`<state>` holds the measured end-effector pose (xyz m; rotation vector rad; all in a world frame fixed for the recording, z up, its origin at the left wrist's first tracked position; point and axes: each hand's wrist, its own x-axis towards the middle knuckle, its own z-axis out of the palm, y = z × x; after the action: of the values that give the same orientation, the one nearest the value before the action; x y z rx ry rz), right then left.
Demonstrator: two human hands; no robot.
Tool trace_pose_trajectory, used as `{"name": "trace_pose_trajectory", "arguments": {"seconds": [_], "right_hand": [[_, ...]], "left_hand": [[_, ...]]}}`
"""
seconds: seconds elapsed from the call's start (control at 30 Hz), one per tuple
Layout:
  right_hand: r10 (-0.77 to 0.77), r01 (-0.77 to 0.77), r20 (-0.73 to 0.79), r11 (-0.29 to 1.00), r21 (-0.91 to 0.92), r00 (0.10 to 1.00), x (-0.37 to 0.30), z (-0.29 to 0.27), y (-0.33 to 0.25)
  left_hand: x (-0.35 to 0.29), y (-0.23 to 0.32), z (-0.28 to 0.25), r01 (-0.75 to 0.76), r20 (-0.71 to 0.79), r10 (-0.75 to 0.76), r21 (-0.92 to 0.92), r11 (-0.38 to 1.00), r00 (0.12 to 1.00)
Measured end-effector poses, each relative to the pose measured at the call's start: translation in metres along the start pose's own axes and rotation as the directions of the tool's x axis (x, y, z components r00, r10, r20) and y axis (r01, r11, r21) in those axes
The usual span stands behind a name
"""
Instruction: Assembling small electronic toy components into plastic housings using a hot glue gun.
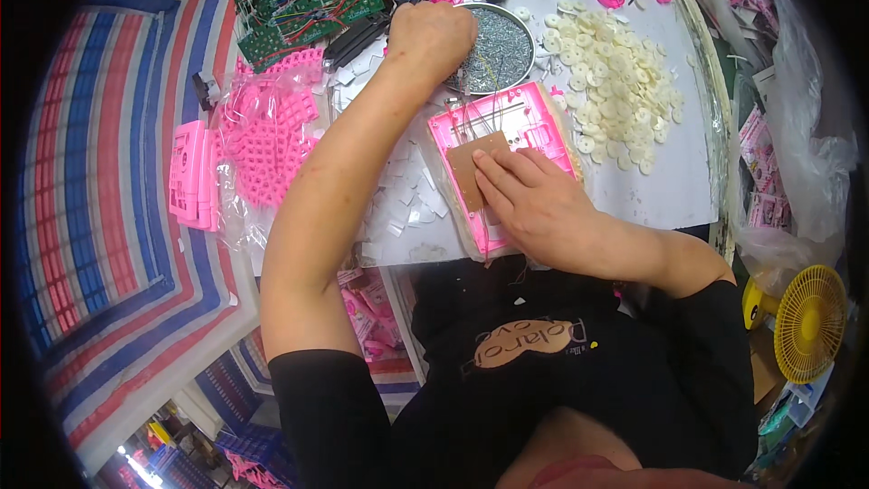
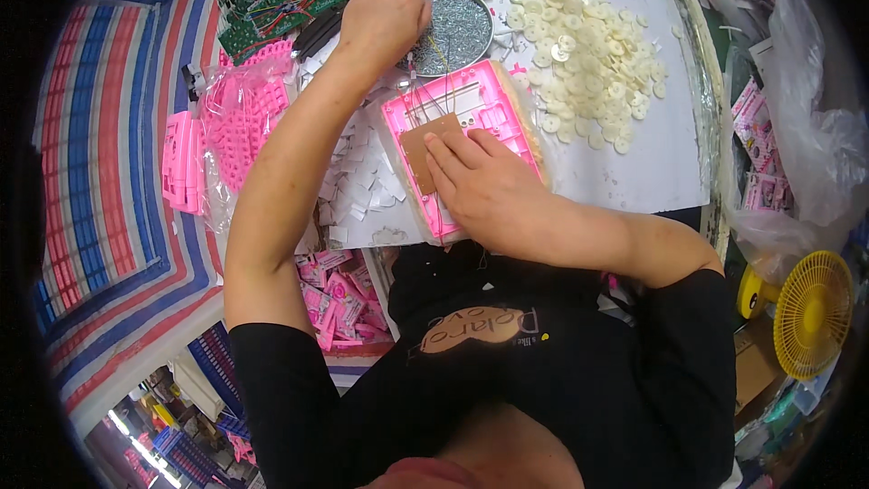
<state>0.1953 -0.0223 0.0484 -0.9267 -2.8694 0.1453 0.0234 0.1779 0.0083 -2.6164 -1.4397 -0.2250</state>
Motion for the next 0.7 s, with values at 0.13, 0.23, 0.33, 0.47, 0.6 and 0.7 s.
{"name": "trace_pose_trajectory", "arguments": {"seconds": [0.13, 0.23, 0.33, 0.47, 0.6, 0.7], "right_hand": [[-0.001, 0.001, -0.038, 1.0, 0.013, 0.999, 0.002, -0.001, 0.001], [0.0, 0.002, -0.051, 0.999, 0.05, 0.999, 0.001, -0.001, 0.002], [-0.016, 0.016, -0.049, 1.0, 0.007, 0.999, 0.0, -0.003, 0.008], [0.034, 0.012, -0.114, 0.923, 0.384, 0.993, 0.003, 0.0, 0.023], [0.256, -0.122, -0.016, 0.516, 0.848, 0.966, 0.001, -0.036, 0.082], [0.739, 0.104, -0.592, 0.594, 0.798, 0.32, 0.039, -0.073, 0.168]], "left_hand": [[-0.019, 0.0, -0.048, 0.103, -0.129, -0.148, -0.303, 0.947, 0.981], [-0.068, 0.006, -0.094, 0.106, -0.175, -0.302, -0.681, 0.724, 0.937], [-0.127, 0.05, -0.096, 0.153, -0.042, -0.325, -0.819, 0.553, 0.945], [-0.169, 0.087, -0.062, 0.111, -0.136, -0.324, -0.759, 0.642, 0.936], [-0.186, 0.09, -0.044, 0.157, -0.143, -0.378, -0.736, 0.659, 0.914], [-0.182, 0.095, -0.049, 0.138, -0.156, -0.333, -0.692, 0.709, 0.93]]}}
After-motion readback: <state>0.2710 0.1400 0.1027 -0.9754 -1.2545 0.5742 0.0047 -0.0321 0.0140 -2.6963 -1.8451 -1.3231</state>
